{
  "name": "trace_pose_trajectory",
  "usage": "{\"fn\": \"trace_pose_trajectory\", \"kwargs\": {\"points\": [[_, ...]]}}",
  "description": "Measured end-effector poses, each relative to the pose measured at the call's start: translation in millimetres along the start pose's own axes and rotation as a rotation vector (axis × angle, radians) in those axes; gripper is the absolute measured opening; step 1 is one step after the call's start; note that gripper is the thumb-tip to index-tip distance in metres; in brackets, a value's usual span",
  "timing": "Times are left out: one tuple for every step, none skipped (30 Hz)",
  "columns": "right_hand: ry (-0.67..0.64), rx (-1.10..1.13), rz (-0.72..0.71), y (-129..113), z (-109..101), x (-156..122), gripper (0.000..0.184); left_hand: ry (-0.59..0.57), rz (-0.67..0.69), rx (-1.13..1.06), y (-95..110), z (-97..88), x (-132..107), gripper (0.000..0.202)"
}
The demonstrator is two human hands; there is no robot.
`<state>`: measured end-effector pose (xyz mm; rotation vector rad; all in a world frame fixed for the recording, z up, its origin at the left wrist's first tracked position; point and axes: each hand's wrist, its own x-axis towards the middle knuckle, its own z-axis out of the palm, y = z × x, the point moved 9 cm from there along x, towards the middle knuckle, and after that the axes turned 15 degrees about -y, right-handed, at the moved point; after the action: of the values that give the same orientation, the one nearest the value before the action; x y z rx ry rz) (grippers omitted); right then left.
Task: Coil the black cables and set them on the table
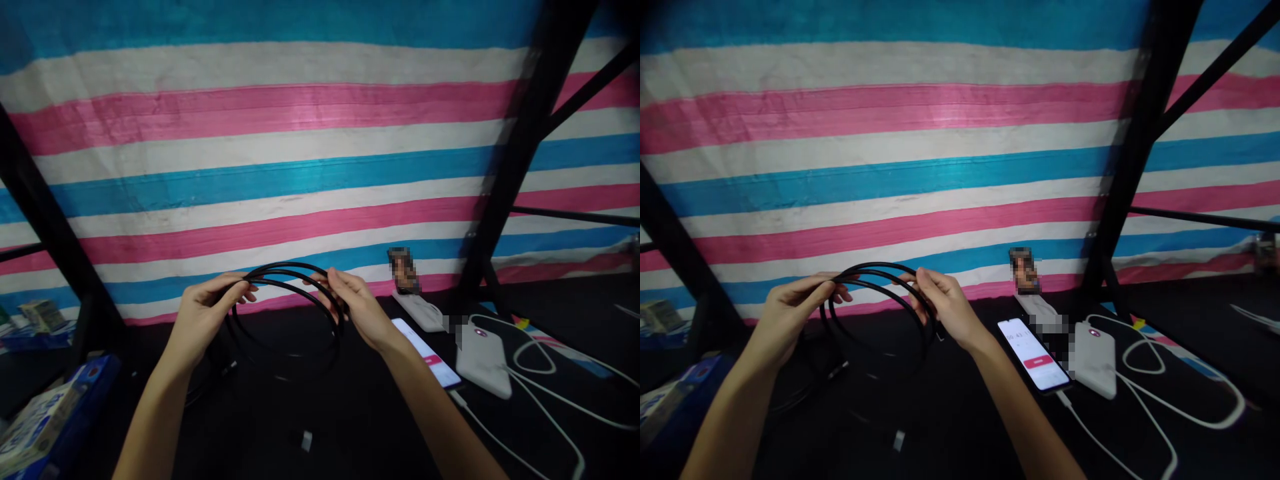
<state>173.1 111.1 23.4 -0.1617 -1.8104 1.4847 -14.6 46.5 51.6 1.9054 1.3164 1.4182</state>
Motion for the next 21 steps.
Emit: {"fn": "trace_pose_trajectory", "kwargs": {"points": [[0.008, 0.004, -0.007, -2, 0, 0, 0.035, 0.005, -0.009, -0.015, -2, 0.1, 0, 0.019], [0.019, 0.009, -0.015, -4, 0, -1, 0.035, 0.005, -0.011, -0.025, -3, 0.3, 1, 0.019], [0.032, 0.011, -0.023, -6, -1, -2, 0.035, 0.006, -0.005, -0.026, -4, 0.0, 1, 0.018], [0.049, 0.008, -0.034, -8, -2, -2, 0.035, 0.009, 0.006, -0.020, -4, -0.8, 1, 0.018], [0.069, -0.006, -0.045, -10, -4, -3, 0.035, 0.019, 0.021, -0.013, -3, -2.4, 1, 0.017], [0.088, -0.029, -0.057, -13, -6, -4, 0.034, 0.029, 0.036, -0.002, -1, -4.2, 1, 0.016], [0.104, -0.061, -0.070, -16, -8, -4, 0.034, 0.035, 0.050, 0.009, 1, -5.6, 1, 0.015], [0.118, -0.098, -0.085, -20, -10, -5, 0.034, 0.037, 0.061, 0.018, 3, -6.5, 1, 0.014], [0.128, -0.135, -0.098, -24, -11, -5, 0.034, 0.033, 0.074, 0.026, 5, -6.3, 0, 0.013], [0.133, -0.167, -0.111, -27, -12, -5, 0.034, 0.028, 0.089, 0.038, 8, -5.5, 0, 0.012], [0.135, -0.190, -0.122, -31, -12, -5, 0.034, 0.027, 0.107, 0.053, 11, -4.3, 0, 0.012], [0.137, -0.205, -0.131, -34, -13, -6, 0.033, 0.034, 0.131, 0.068, 14, -3.2, -1, 0.012], [0.142, -0.213, -0.135, -36, -13, -6, 0.033, 0.045, 0.155, 0.078, 17, -1.8, -1, 0.013], [0.148, -0.216, -0.130, -37, -14, -6, 0.034, 0.054, 0.174, 0.082, 19, 0.2, -1, 0.015], [0.152, -0.217, -0.119, -36, -15, -6, 0.034, 0.054, 0.184, 0.078, 19, 2.8, -1, 0.015], [0.155, -0.220, -0.106, -35, -16, -7, 0.035, 0.046, 0.186, 0.068, 19, 6.1, 0, 0.016], [0.154, -0.228, -0.092, -33, -16, -6, 0.035, 0.030, 0.185, 0.061, 18, 9.8, 1, 0.016], [0.147, -0.241, -0.079, -31, -16, -6, 0.035, 0.007, 0.182, 0.062, 17, 13.7, 3, 0.015], [0.136, -0.253, -0.069, -29, -15, -6, 0.035, -0.010, 0.184, 0.070, 16, 16.6, 5, 0.015], [0.124, -0.264, -0.065, -27, -13, -5, 0.035, -0.022, 0.190, 0.088, 16, 18.6, 6, 0.014], [0.117, -0.273, -0.065, -27, -12, -5, 0.034, -0.030, 0.200, 0.109, 17, 19.8, 7, 0.014]]}}
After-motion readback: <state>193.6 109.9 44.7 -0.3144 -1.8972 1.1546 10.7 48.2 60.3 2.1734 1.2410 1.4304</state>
